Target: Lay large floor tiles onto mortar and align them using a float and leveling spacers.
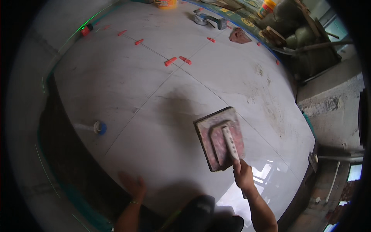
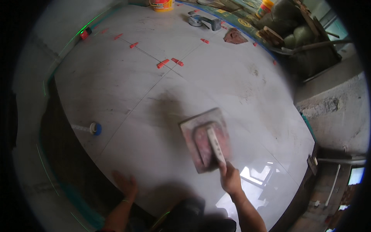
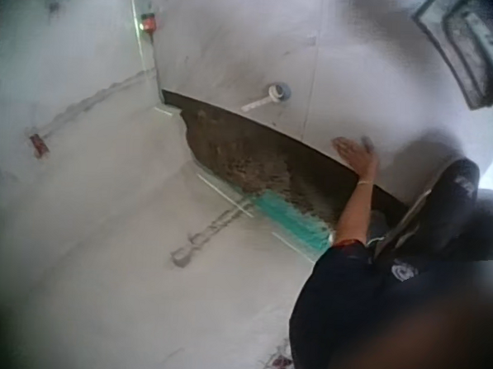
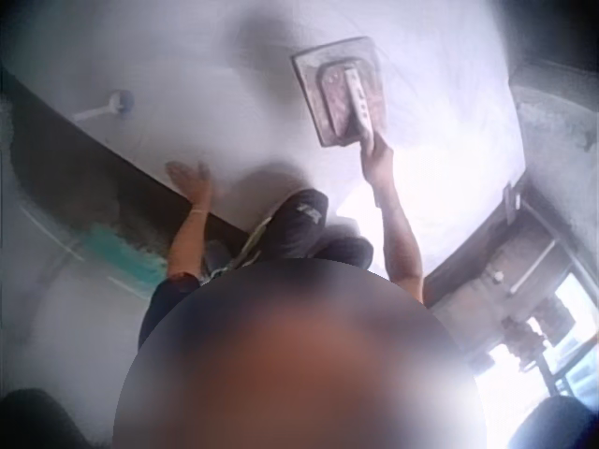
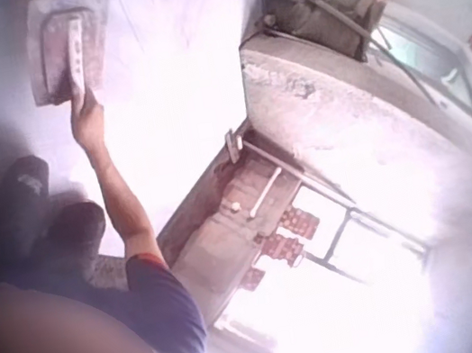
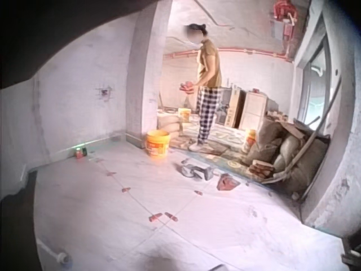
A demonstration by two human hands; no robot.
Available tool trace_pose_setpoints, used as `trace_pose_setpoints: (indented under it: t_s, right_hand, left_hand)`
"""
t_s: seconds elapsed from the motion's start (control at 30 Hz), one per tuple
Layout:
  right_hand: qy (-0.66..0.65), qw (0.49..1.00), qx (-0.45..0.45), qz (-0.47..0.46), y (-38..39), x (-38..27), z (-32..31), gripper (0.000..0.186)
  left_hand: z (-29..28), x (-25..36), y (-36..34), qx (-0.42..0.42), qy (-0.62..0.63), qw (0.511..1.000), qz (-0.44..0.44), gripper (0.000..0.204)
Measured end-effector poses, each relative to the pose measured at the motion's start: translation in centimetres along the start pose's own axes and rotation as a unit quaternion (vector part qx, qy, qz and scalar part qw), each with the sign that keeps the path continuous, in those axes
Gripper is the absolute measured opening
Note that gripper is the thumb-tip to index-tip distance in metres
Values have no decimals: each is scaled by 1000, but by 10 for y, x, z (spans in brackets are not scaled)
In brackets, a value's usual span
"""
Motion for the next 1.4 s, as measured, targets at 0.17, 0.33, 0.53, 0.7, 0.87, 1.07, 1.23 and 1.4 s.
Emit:
trace_pose_setpoints:
  t_s: [0.17,0.33,0.53,0.7,0.87,1.07,1.23,1.4]
  right_hand:
    - [165,980,95,-65,-8,96,83,44]
    - [14,995,-79,52,-95,-7,65,55]
    - [-12,996,89,-30,-70,-58,71,38]
    - [59,997,-26,-39,-166,-10,132,71]
    - [10,993,-27,-114,-117,-95,105,61]
    - [186,973,-64,-121,-80,-42,176,54]
    - [60,979,-174,-89,-66,-152,165,57]
    - [36,981,-107,-156,-8,-111,162,43]
  left_hand:
    - [-12,10,-8,4,50,994,98,102]
    - [-20,-7,0,-18,23,996,86,103]
    - [-33,-1,-12,-3,28,996,83,105]
    - [-24,6,-10,-7,47,993,107,107]
    - [-32,3,-13,-53,37,997,45,105]
    - [-27,11,-20,-46,78,995,52,104]
    - [-36,-10,-13,-75,80,993,32,106]
    - [-33,5,-17,-62,108,991,49,107]
Point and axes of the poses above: each hand's wrist, its own y-axis away from the middle knuckle, its own z-axis out of the palm, x = y × z, the point moved 2 cm from there along -y, towards the middle knuckle, and after that the axes turned 6 degrees about -z, right-handed, at the moved point
